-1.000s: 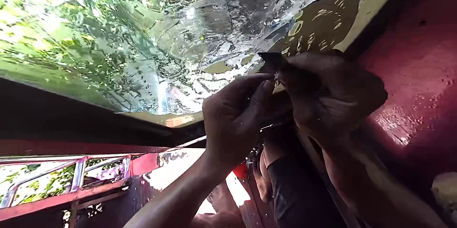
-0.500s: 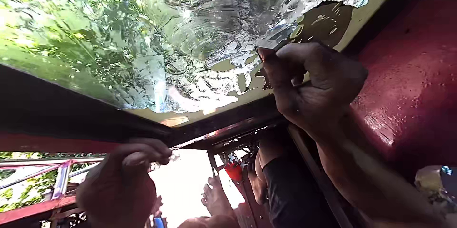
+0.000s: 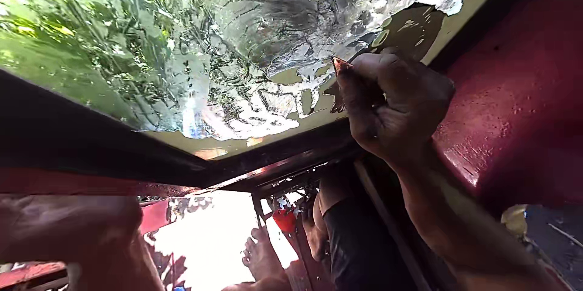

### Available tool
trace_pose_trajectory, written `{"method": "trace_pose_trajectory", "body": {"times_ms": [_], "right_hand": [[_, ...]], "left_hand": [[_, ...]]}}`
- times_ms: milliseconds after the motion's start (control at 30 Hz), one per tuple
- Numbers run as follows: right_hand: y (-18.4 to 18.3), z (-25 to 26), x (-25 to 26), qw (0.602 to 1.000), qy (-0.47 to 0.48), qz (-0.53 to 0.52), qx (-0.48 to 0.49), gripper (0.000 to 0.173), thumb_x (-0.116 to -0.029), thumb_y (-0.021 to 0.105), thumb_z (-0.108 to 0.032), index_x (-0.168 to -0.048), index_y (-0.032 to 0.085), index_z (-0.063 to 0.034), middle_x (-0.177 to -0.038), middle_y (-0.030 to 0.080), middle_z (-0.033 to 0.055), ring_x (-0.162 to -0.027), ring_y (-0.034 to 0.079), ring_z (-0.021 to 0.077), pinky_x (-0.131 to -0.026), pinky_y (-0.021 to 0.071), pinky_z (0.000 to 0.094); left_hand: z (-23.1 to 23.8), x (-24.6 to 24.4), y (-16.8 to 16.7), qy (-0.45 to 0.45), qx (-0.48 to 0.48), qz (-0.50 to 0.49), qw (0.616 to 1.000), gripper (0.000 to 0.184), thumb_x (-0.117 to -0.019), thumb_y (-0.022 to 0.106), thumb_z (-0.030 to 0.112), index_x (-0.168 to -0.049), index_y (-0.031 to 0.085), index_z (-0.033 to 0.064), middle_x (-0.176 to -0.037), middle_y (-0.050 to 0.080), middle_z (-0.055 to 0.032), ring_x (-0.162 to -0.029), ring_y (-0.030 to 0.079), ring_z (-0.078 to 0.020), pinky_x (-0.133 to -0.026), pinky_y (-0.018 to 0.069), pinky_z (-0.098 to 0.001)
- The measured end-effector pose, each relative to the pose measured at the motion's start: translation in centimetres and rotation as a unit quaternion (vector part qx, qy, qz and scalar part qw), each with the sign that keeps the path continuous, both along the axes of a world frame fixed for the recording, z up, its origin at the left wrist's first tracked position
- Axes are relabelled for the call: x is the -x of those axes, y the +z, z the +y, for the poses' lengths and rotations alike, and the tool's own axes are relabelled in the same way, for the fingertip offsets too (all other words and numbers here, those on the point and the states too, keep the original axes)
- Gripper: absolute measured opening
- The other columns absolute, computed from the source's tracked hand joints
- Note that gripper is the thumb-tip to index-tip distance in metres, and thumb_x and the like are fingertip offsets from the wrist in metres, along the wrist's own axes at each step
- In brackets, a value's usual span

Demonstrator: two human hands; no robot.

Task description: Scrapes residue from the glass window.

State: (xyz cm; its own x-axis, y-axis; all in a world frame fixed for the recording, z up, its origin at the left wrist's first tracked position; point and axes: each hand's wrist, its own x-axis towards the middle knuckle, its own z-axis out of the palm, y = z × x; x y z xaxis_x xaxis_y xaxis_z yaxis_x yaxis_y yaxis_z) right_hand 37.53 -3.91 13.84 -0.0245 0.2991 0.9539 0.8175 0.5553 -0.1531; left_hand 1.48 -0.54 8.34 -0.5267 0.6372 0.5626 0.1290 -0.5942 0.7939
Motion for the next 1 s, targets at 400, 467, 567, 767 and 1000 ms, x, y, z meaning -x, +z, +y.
{"method": "trace_pose_trajectory", "body": {"times_ms": [400, 467, 567, 767, 1000], "right_hand": [[1.6, -0.7, -0.4, 0.997, -0.005, -0.068, 0.042, 0.016, -0.0966, 0.06, -0.002, -0.091, 0.072, 0.0057, -0.076, 0.066, 0.0141, -0.068, 0.061, 0.0106, -0.06, 0.0455, 0.019], [1.8, -0.8, -0.4, 0.996, -0.01, -0.079, 0.039, 0.016, -0.0964, 0.06, -0.002, -0.091, 0.072, 0.0053, -0.075, 0.066, 0.0138, -0.067, 0.061, 0.0111, -0.06, 0.0455, 0.0194], [2.1, -0.8, -0.4, 0.995, -0.018, -0.094, 0.038, 0.016, -0.0968, 0.06, -0.002, -0.09, 0.072, 0.0053, -0.075, 0.065, 0.0141, -0.067, 0.061, 0.0124, -0.06, 0.0451, 0.0212], [2.5, -0.7, -0.5, 0.992, -0.031, -0.12, 0.031, 0.017, -0.0973, 0.06, -0.003, -0.088, 0.071, 0.0048, -0.074, 0.065, 0.0151, -0.067, 0.061, 0.0141, -0.059, 0.0444, 0.0229], [3.8, -0.8, -1.1, 0.98, -0.031, -0.189, 0.049, 0.018, -0.0979, 0.058, -0.004, -0.091, 0.073, 0.0042, -0.077, 0.068, 0.0163, -0.068, 0.062, 0.0161, -0.06, 0.0442, 0.0251]], "left_hand": [[3.8, 2.3, -6.0, -0.008, 0.095, 0.067, 0.993, 0.022, -0.0917, 0.045, -0.006, -0.071, 0.053, -0.0034, -0.06, 0.053, -0.0077, -0.057, 0.058, -0.0115, -0.054, 0.0485, -0.0247], [4.0, 1.2, -5.8, -0.064, 0.012, 0.011, 0.998, 0.03, -0.0945, 0.043, -0.001, -0.066, 0.05, 0.0044, -0.054, 0.046, -0.0018, -0.05, 0.051, -0.0107, -0.047, 0.0432, -0.0269], [3.6, 1.4, -5.8, -0.109, 0.041, 0.015, 0.993, 0.033, -0.0907, 0.045, -0.003, -0.059, 0.048, 0.0059, -0.05, 0.043, -0.0013, -0.044, 0.047, -0.0106, -0.043, 0.0407, -0.0267], [3.3, 2.0, -5.3, -0.171, 0.122, 0.027, 0.977, 0.022, -0.0831, 0.051, -0.009, -0.064, 0.053, 0.0002, -0.054, 0.052, -0.0017, -0.05, 0.054, -0.0075, -0.047, 0.0453, -0.0217], [4.4, 2.8, -6.6, -0.289, 0.102, -0.075, 0.949, 0.026, -0.0914, 0.041, 0.001, -0.073, 0.059, -0.0007, -0.06, 0.055, -0.0034, -0.055, 0.059, -0.01, -0.049, 0.0492, -0.0258]]}}
